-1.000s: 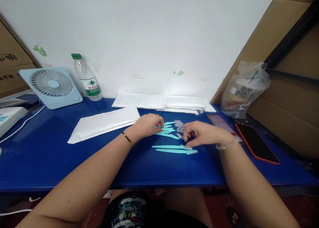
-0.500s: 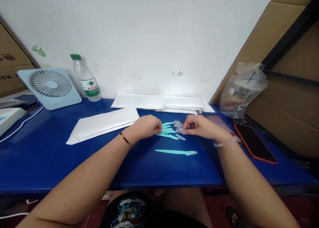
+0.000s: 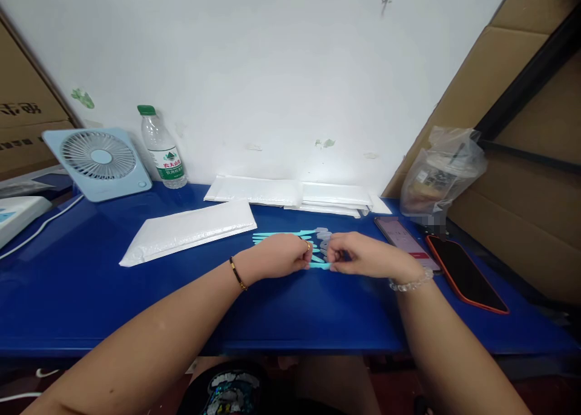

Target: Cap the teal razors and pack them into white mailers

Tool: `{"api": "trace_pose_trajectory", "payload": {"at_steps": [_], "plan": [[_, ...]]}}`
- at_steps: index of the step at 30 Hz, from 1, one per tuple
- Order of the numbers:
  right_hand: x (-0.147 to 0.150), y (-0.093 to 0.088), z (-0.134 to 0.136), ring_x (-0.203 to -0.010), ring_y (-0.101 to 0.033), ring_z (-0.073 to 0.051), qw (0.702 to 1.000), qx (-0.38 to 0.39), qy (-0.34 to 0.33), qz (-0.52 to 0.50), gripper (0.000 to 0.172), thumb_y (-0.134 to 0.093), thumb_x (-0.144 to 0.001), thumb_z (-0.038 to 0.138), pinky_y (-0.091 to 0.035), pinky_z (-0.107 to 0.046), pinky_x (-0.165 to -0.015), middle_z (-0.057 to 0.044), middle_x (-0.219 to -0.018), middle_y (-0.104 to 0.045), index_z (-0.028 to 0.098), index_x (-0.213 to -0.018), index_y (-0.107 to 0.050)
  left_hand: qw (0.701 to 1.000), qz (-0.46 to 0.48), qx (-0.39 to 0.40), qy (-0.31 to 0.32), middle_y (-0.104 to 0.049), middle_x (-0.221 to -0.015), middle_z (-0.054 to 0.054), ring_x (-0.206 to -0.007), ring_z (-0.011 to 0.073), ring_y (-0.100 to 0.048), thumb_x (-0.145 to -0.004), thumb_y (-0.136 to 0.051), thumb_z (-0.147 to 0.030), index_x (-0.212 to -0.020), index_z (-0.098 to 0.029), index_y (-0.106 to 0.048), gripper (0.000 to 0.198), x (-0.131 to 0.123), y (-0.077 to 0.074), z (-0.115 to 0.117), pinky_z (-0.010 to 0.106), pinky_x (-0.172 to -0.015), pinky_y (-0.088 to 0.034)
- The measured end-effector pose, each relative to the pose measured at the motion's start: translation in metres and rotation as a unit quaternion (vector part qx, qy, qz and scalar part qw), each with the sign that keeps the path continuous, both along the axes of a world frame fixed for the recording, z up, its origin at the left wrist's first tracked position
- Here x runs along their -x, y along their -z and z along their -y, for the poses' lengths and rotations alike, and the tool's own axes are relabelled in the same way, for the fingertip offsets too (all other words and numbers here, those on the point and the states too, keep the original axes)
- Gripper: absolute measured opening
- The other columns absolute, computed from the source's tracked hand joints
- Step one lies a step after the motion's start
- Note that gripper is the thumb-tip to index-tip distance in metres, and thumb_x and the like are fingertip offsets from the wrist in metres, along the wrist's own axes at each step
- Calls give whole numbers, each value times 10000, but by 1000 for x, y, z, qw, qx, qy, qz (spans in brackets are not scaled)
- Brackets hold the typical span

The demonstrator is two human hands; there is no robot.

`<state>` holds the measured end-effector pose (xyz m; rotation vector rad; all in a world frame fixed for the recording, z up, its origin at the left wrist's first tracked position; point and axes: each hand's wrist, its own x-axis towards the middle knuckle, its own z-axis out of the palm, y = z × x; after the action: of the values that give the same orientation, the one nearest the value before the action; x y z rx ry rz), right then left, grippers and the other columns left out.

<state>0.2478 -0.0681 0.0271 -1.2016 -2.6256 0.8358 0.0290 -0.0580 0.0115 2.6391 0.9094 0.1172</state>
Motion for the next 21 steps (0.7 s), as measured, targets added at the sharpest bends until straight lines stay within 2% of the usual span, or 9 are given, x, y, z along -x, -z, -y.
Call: {"api": "trace_pose_trajectory", "payload": {"at_steps": [4, 6, 8, 12, 15, 18, 21], "plan": [[0, -1, -3, -600, -577, -134, 981, -16, 104, -166, 191, -533, -833, 331, -452, -251, -573, -12, -663, -617, 173, -903, -613, 991, 89, 83, -56, -606, -707, 5, -611, 122, -537, -890, -363, -294, -861, -189, -501, 176, 8, -6, -8, 222, -556, -363], [-1, 0, -6, -597, -589, -137, 963, -23, 126, -238, 227, -588, -798, 373, -472, -260, -576, -17, -658, -622, 165, -881, -627, 982, 132, 125, -57, -586, -701, -7, -605, 113, -526, -894, -350, -324, -877, -195, -478, 182, 12, -9, -12, 215, -551, -373], [-4, 0, -9, -577, -596, -141, 945, -21, 152, -289, 263, -647, -748, 405, -486, -268, -564, -25, -642, -631, 158, -838, -646, 977, 157, 135, -59, -556, -696, -16, -597, 110, -495, -884, -374, -366, -867, -197, -475, 198, 16, -10, -16, 215, -540, -370], [-12, 1, -17, -564, -617, -157, 887, -21, 237, -396, 330, -730, -664, 412, -506, -285, -549, -41, -623, -656, 147, -851, -666, 966, 203, 108, -118, -541, -744, -4, -630, 116, -474, -897, -321, -431, -889, -188, -503, 303, 21, -10, -23, 232, -576, -387], [-16, 4, -23, -633, -650, -173, 853, 21, 259, -453, 369, -760, -633, 397, -522, -286, -580, -64, -698, -687, 143, -883, -667, 961, 225, 80, -142, -565, -816, 12, -714, 130, -506, -916, -254, -435, -907, -188, -549, 385, 22, -10, -26, 251, -655, -408], [-14, 8, -25, -599, -644, -157, 843, 44, 265, -466, 321, -740, -660, 407, -511, -264, -548, -60, -694, -683, 146, -831, -665, 961, 229, 50, -150, -585, -856, 12, -786, 147, -526, -887, -352, -431, -886, -192, -567, 321, 22, -9, -28, 254, -691, -411], [-8, 11, -25, -487, -578, -115, 844, 22, 269, -464, 280, -706, -696, 422, -442, -227, -445, -31, -627, -638, 152, -734, -641, 961, 224, 13, -161, -590, -856, 13, -804, 158, -534, -864, -415, -410, -863, -195, -576, 269, 22, -7, -30, 260, -695, -408]]}}
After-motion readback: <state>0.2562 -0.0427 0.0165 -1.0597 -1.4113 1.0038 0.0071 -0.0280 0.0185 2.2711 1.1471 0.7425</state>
